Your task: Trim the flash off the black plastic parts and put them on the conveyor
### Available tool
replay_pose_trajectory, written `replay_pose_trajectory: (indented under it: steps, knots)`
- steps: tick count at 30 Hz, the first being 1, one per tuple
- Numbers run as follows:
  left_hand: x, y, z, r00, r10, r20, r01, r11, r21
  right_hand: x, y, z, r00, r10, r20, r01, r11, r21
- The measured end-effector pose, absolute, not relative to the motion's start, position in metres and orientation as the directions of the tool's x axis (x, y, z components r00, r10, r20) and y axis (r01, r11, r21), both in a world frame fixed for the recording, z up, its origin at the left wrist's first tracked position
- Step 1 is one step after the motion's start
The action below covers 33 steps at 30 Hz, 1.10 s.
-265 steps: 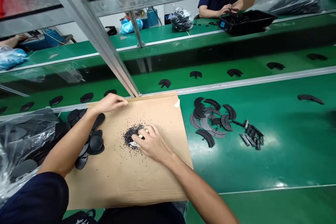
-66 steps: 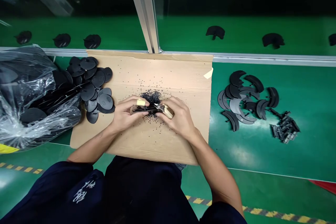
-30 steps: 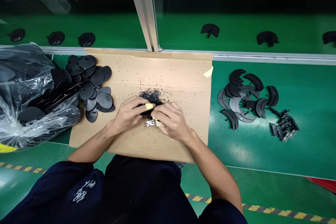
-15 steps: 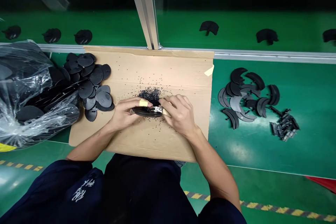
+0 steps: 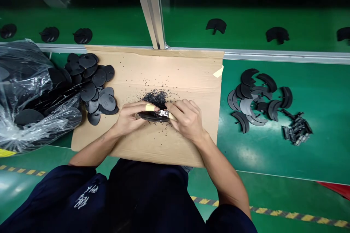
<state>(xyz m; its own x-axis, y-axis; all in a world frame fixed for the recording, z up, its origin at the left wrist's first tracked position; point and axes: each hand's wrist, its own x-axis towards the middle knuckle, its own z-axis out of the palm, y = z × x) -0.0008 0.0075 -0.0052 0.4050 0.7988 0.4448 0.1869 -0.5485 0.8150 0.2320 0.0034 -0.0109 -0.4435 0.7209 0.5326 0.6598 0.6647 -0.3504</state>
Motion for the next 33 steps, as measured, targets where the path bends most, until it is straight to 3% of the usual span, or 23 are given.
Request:
replay_pose_trajectory:
  steps: [7,19,33]
  knots:
    - [-0.0024,0.0070,-0.0065,0.414,0.771,0.484,0.191,-0.594,0.782,0.2308,0.0022,-0.0084,-0.441,0.727,0.525,0.733,0.630,-0.256]
    - [-0.0023,0.0048,-0.0119,0.399,0.763,0.509,0.192,-0.612,0.767,0.2327,-0.0002,-0.0056,-0.488,0.730,0.478,0.735,0.639,-0.227]
    - [-0.0010,0.0048,-0.0048,0.424,0.750,0.508,0.184,-0.620,0.763,0.2336,-0.0016,-0.0071,-0.446,0.772,0.453,0.739,0.604,-0.300]
